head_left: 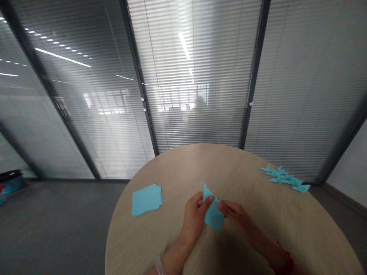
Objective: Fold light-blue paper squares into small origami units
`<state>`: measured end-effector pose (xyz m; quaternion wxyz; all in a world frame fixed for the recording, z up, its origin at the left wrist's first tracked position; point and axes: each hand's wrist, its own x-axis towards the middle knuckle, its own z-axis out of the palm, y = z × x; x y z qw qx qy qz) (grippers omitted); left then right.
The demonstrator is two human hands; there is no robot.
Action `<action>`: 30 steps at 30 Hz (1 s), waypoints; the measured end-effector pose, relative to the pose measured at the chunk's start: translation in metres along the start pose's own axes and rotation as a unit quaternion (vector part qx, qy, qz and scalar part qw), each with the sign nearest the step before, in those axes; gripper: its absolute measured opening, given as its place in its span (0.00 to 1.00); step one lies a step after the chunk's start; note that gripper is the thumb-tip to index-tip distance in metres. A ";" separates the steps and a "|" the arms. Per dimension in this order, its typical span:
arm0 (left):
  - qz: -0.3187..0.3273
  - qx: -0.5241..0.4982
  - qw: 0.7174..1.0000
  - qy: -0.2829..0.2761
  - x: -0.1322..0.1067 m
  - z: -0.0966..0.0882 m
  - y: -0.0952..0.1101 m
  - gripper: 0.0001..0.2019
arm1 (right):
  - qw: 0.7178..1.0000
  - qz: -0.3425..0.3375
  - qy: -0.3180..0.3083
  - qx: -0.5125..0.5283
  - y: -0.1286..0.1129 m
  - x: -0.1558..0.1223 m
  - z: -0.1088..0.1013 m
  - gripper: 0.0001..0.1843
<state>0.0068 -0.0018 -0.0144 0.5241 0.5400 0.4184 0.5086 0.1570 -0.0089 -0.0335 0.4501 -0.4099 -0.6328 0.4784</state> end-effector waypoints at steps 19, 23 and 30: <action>-0.007 0.066 0.998 -0.005 0.000 0.000 -0.005 0.24 | 0.999 -0.002 -0.023 -0.030 0.006 0.002 -0.004 0.23; -0.014 0.080 0.997 -0.010 0.001 -0.002 -0.005 0.24 | 0.999 0.003 -0.034 -0.029 0.001 0.000 -0.005 0.23; -0.014 0.066 0.997 -0.027 0.000 -0.001 -0.001 0.23 | 0.999 0.000 -0.046 -0.029 -0.004 -0.003 -0.005 0.24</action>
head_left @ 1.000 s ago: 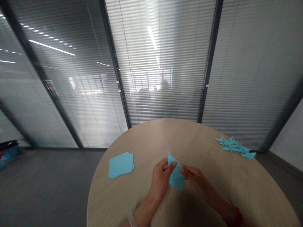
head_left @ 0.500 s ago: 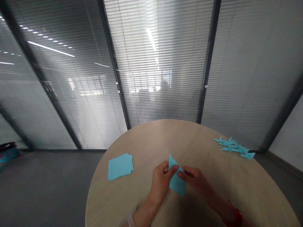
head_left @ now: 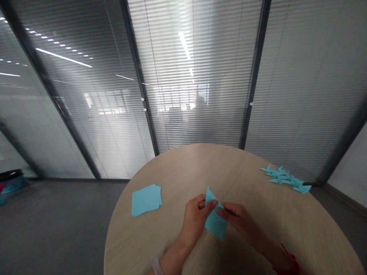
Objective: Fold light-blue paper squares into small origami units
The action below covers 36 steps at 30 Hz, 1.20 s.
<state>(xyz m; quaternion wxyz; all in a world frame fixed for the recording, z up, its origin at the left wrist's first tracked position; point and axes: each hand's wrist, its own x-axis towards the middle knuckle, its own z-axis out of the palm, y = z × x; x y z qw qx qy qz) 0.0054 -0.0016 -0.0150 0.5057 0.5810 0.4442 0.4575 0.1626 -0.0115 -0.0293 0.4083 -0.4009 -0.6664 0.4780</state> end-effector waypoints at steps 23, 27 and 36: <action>0.061 0.198 0.978 0.010 -0.006 -0.002 0.008 0.14 | 0.999 0.000 -0.003 -0.054 0.001 0.000 0.002 0.23; 0.064 0.199 0.978 0.015 -0.005 -0.001 0.007 0.15 | 0.998 0.009 0.000 -0.064 0.005 0.000 0.002 0.22; 0.074 0.253 0.965 0.000 -0.007 0.001 0.007 0.15 | 0.995 0.036 -0.068 -0.059 0.011 -0.005 0.005 0.26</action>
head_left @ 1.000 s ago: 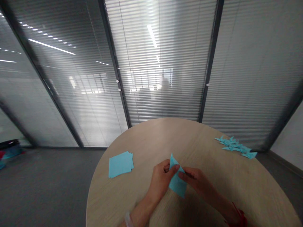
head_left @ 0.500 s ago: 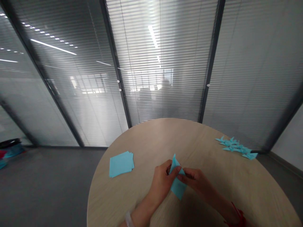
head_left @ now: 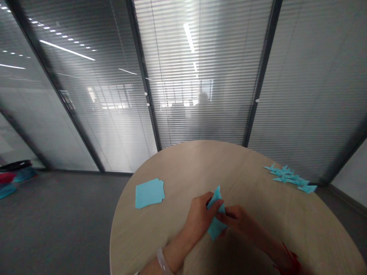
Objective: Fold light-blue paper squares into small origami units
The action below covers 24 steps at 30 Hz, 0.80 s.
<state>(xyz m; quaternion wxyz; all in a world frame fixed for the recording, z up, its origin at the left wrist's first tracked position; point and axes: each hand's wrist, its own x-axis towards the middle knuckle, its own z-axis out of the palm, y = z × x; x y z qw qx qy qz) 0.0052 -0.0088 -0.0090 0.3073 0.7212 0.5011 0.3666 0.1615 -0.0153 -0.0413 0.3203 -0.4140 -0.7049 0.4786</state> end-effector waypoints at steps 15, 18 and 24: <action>-0.008 -0.012 1.000 0.003 -0.001 -0.001 0.001 0.15 | 1.000 0.007 -0.017 -0.003 -0.010 -0.004 0.002 0.29; -0.011 -0.025 1.000 0.007 -0.001 0.000 0.001 0.15 | 1.000 0.002 -0.010 0.003 -0.011 -0.003 0.004 0.29; -0.005 -0.036 0.999 0.015 -0.002 0.002 -0.002 0.15 | 1.000 0.005 0.002 -0.013 -0.011 -0.002 0.004 0.30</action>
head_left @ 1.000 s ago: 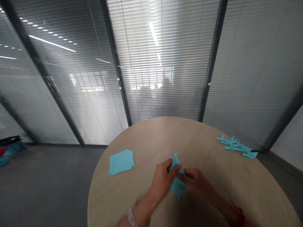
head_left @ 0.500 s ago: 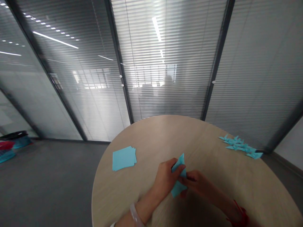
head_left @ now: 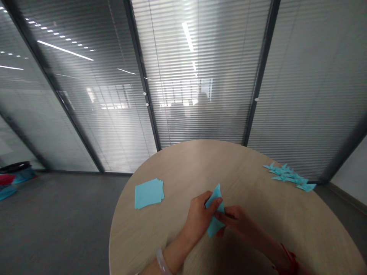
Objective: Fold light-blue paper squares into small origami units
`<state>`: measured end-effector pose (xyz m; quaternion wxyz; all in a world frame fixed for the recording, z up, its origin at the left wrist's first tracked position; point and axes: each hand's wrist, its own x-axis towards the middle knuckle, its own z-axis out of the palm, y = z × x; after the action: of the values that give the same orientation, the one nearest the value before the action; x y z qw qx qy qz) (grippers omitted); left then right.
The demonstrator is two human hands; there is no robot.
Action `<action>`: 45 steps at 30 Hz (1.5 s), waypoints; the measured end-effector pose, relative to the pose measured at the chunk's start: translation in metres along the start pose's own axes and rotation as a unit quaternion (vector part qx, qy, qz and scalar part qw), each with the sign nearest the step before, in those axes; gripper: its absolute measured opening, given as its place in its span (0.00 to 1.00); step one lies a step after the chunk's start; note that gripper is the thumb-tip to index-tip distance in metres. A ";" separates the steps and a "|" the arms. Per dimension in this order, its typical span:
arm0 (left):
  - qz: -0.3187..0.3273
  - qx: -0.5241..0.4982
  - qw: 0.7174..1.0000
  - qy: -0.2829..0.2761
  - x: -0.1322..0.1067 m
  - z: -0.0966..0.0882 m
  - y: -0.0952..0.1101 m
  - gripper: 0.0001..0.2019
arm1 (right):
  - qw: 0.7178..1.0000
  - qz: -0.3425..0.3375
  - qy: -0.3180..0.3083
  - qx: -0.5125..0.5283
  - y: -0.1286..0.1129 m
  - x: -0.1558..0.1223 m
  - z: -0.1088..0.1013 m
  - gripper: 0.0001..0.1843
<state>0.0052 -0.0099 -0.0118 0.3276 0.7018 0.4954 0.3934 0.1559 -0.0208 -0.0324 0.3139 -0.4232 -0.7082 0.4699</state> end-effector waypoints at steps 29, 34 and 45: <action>-0.015 0.050 0.999 -0.001 -0.001 0.002 0.003 0.17 | 0.999 0.012 0.011 -0.027 0.005 -0.001 0.004 0.26; -0.012 0.069 0.997 -0.017 -0.002 0.002 0.004 0.16 | 0.998 0.025 -0.003 -0.058 0.006 -0.002 0.004 0.22; 0.027 0.126 0.991 -0.042 -0.004 0.000 0.009 0.14 | 0.993 0.046 -0.014 -0.104 0.002 -0.003 0.003 0.22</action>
<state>0.0084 -0.0163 -0.0056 0.2466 0.7661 0.5080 0.3068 0.1552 -0.0239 -0.0359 0.2365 -0.4792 -0.7372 0.4135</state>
